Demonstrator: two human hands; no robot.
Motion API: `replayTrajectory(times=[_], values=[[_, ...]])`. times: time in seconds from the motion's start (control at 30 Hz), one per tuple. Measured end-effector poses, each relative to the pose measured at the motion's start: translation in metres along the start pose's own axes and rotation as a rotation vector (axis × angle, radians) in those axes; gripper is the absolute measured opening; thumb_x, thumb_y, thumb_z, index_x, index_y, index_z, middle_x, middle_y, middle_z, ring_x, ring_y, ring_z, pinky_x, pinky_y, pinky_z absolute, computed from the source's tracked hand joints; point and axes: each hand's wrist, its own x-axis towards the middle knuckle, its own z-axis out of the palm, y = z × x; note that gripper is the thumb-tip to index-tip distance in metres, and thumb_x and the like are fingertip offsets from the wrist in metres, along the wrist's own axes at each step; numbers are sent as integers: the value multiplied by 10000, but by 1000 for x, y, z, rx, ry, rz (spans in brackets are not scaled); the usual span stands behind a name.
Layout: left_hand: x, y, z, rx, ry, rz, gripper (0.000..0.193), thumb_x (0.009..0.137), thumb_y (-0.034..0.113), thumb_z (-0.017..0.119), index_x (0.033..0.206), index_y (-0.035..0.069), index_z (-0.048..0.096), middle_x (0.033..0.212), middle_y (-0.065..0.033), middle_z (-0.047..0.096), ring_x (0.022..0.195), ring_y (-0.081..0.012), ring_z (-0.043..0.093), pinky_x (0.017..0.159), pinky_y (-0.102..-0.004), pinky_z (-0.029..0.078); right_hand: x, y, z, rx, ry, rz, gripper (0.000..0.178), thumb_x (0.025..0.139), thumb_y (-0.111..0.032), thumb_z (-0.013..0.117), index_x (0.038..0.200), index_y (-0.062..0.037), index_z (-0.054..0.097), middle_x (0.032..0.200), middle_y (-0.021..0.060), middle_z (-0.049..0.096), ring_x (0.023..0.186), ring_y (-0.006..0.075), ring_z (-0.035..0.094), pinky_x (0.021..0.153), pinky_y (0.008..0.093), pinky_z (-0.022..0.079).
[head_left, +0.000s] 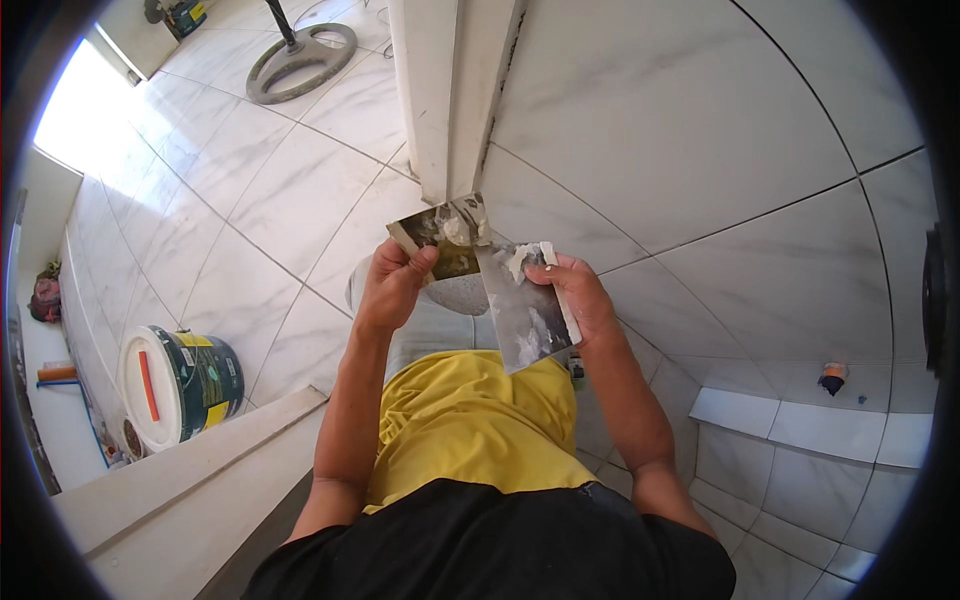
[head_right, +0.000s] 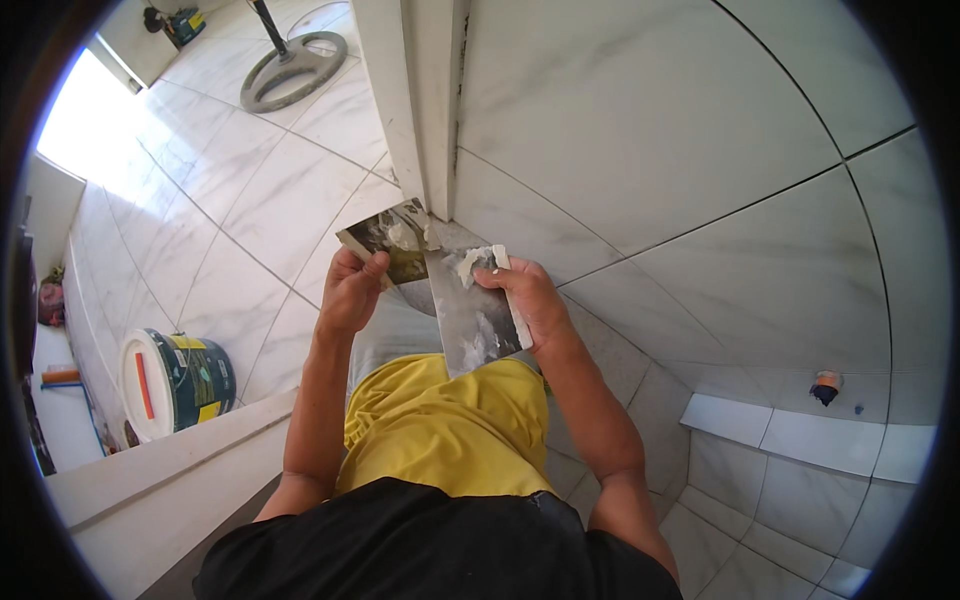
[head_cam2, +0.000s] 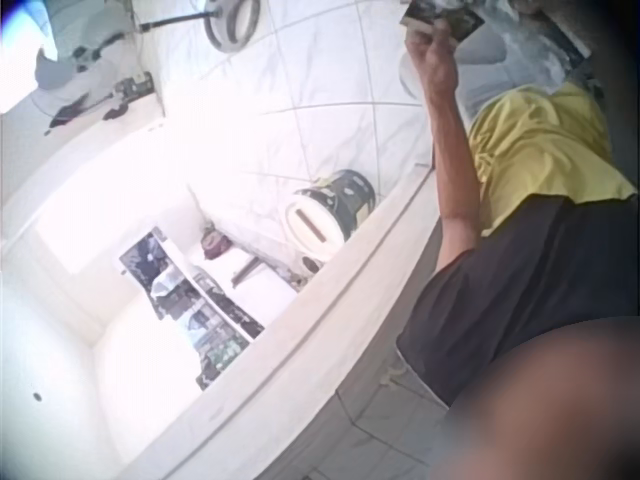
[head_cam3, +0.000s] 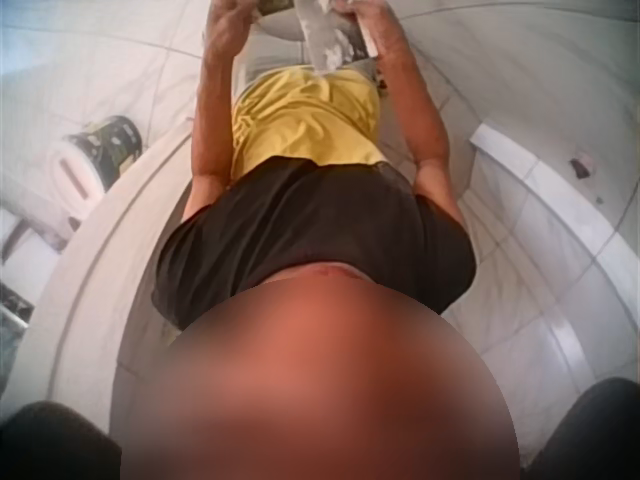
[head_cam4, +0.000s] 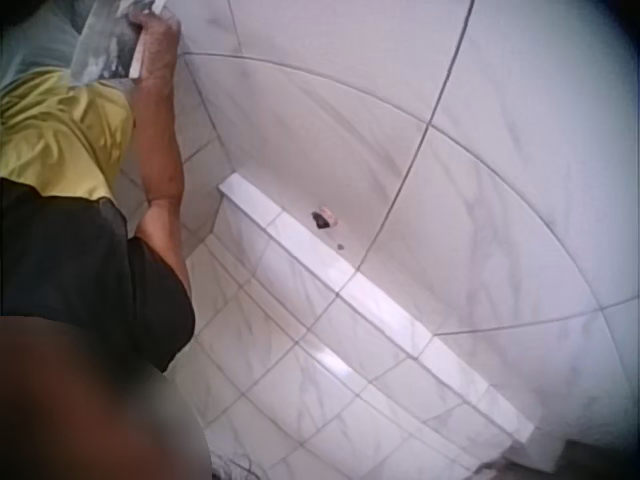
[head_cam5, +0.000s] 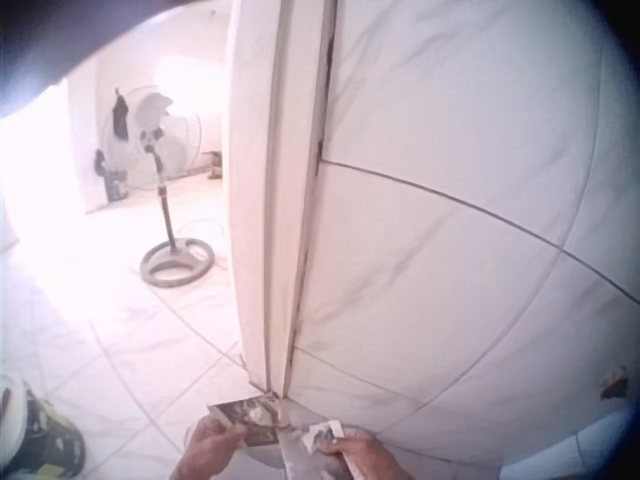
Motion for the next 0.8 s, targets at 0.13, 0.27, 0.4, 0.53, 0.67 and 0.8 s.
replayTrajectory(times=[0.13, 0.27, 0.4, 0.53, 0.67, 0.8], values=[[-2, -5, -17, 82, -12, 9, 216, 897, 105, 593, 1099, 29, 608, 1063, -25, 637, 940, -106, 567, 849, -273, 449, 2, -7, 8, -15, 11, -10, 231, 811, -80, 582, 1005, 46, 588, 888, 99, 641, 772, 170, 639, 727, 293, 526], [-3, -7, -23, 270, -29, -33, 199, 897, 89, 593, 1082, 23, 621, 982, 5, 641, 904, -78, 553, 806, -243, 447, 2, -19, 13, -24, -24, -44, 229, 815, -68, 574, 1010, 50, 586, 885, 102, 643, 769, 164, 636, 728, 290, 521], [-3, -25, -44, 557, -76, -43, 215, 909, 80, 567, 1117, 32, 595, 974, 16, 630, 881, -63, 543, 781, -222, 438, 5, -29, 25, -55, 18, -107, 170, 791, -95, 621, 926, 7, 632, 831, 38, 629, 734, 110, 592, 709, 251, 486], [2, -43, -53, 110, 145, -164, 192, 922, 104, 546, 1095, 32, 584, 1052, -18, 622, 843, -65, 553, 710, -220, 425, 22, -19, 6, -131, 25, -201, 191, 790, -93, 646, 948, 15, 637, 855, 44, 645, 772, 103, 595, 717, 251, 481], [9, -31, -43, -77, 163, -107, 232, 930, 94, 520, 1150, 28, 550, 1109, -55, 616, 963, -118, 575, 803, -272, 453, 41, 7, -2, -158, 59, -24, 186, 797, -83, 647, 952, 21, 635, 859, 54, 649, 781, 113, 605, 708, 260, 492], [16, -17, -33, -125, 145, -53, 240, 919, 102, 543, 1148, 31, 561, 1121, -67, 618, 1037, -161, 570, 894, -318, 447, 49, 17, 7, -118, 58, 52, 186, 799, -70, 641, 959, 21, 627, 859, 68, 647, 734, 138, 627, 672, 281, 525]])
